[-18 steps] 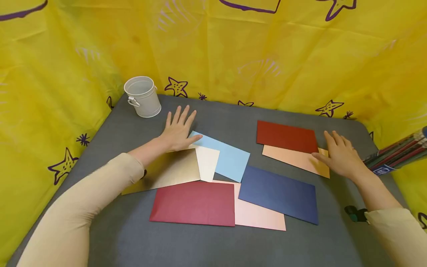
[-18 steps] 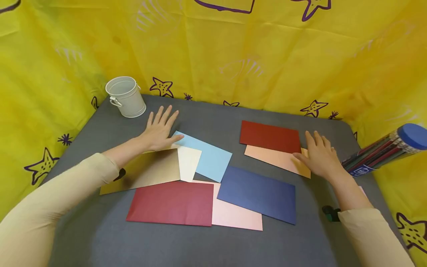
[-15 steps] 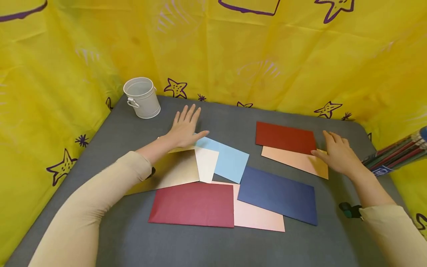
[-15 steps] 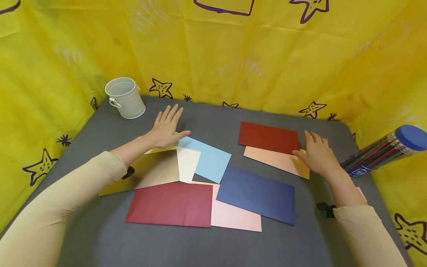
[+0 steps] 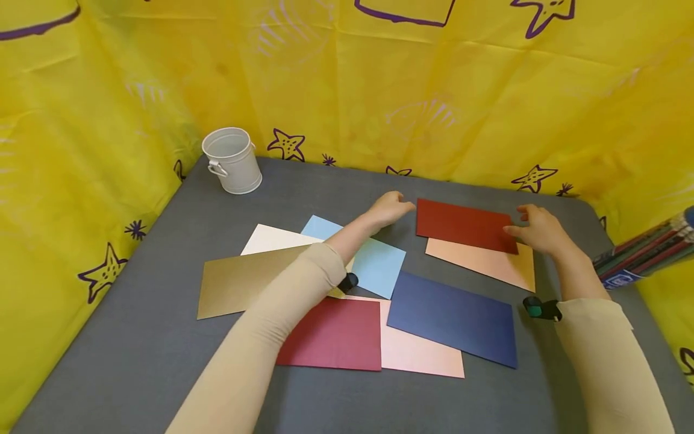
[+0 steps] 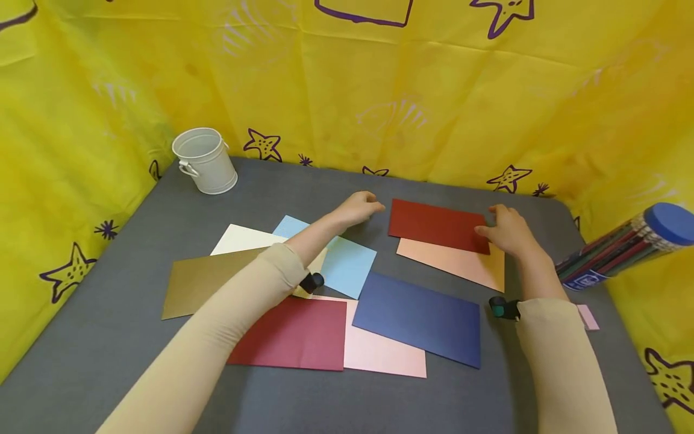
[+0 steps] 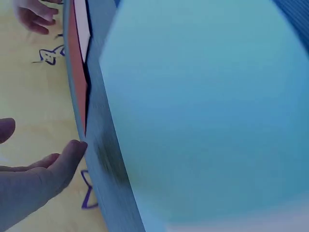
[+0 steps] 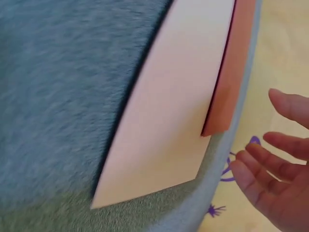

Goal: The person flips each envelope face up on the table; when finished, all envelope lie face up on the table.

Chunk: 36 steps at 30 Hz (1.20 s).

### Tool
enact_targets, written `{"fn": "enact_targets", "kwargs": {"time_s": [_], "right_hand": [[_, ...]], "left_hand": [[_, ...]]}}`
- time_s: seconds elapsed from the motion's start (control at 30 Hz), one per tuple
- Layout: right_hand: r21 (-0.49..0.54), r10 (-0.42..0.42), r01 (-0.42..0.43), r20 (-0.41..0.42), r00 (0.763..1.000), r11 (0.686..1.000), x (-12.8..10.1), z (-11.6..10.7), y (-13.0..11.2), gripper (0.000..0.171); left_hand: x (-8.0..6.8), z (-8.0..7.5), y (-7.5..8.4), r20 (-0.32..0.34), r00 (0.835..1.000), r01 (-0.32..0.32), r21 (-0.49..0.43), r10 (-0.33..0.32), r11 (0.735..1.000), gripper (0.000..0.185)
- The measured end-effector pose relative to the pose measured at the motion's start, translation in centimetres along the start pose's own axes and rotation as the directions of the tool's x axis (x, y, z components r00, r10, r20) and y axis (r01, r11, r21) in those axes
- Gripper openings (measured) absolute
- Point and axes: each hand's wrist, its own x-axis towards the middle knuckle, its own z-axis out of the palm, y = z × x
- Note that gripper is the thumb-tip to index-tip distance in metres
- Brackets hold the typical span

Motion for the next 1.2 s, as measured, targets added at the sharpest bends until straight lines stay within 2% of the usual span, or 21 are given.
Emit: {"fn": "enact_targets", "kwargs": {"time_s": [0.17, 0.3, 0.43, 0.5, 0.57, 0.63, 0.73, 0.77, 0.9, 1.03, 1.2], "right_hand": [[0.024, 0.044, -0.045, 0.048, 0.998, 0.999, 0.3, -0.2, 0.8, 0.085], [0.069, 0.059, -0.064, 0.082, 0.995, 0.996, 0.5, -0.2, 1.4, 0.089], [0.089, 0.050, -0.058, 0.095, 0.994, 0.994, 0.7, -0.1, 1.9, 0.086], [0.095, 0.041, -0.050, 0.098, 0.994, 0.994, 0.9, 0.0, 1.9, 0.083], [0.106, 0.036, -0.046, 0.101, 0.994, 0.993, 1.1, 0.2, 1.9, 0.082], [0.115, 0.032, -0.043, 0.102, 0.994, 0.992, 1.2, 0.3, 1.8, 0.079], [0.107, 0.030, -0.040, 0.097, 0.995, 0.993, 1.3, 0.4, 1.5, 0.076], [0.102, 0.032, -0.042, 0.098, 0.995, 0.994, 1.4, 0.4, 1.4, 0.076], [0.117, 0.049, -0.063, 0.115, 0.992, 0.991, 1.6, 0.4, 1.3, 0.075], [0.190, 0.078, -0.097, 0.105, 0.991, 0.977, 1.7, 0.5, 1.2, 0.073], [0.294, 0.102, -0.113, 0.053, 0.993, 0.949, 1.9, 0.5, 1.0, 0.069]], "left_hand": [[0.7, 2.5, 1.5, 0.010, 0.997, 0.073, -0.173, -0.073, 0.982, 0.051], [1.2, 3.5, 2.1, -0.006, 0.994, 0.103, -0.228, -0.107, 0.968, 0.050], [1.7, 4.2, 2.3, -0.003, 0.991, 0.131, -0.270, -0.137, 0.954, 0.019], [1.9, 4.5, 2.2, -0.017, 0.989, 0.134, -0.306, -0.145, 0.943, 0.022], [1.9, 4.6, 2.1, -0.025, 0.989, 0.126, -0.356, -0.144, 0.926, 0.030], [1.8, 4.6, 2.0, -0.035, 0.990, 0.109, -0.409, -0.135, 0.906, 0.030], [1.5, 4.6, 1.9, -0.044, 0.990, 0.100, -0.479, -0.138, 0.872, 0.012], [1.5, 4.6, 1.9, -0.046, 0.989, 0.100, -0.498, -0.142, 0.861, 0.014], [1.6, 4.6, 1.7, -0.065, 0.984, 0.101, -0.555, -0.164, 0.825, 0.046], [2.0, 4.5, 1.7, -0.097, 0.979, 0.090, -0.578, -0.178, 0.811, 0.039], [2.2, 3.8, 1.5, -0.122, 0.975, 0.076, -0.606, -0.187, 0.792, 0.021]]}}
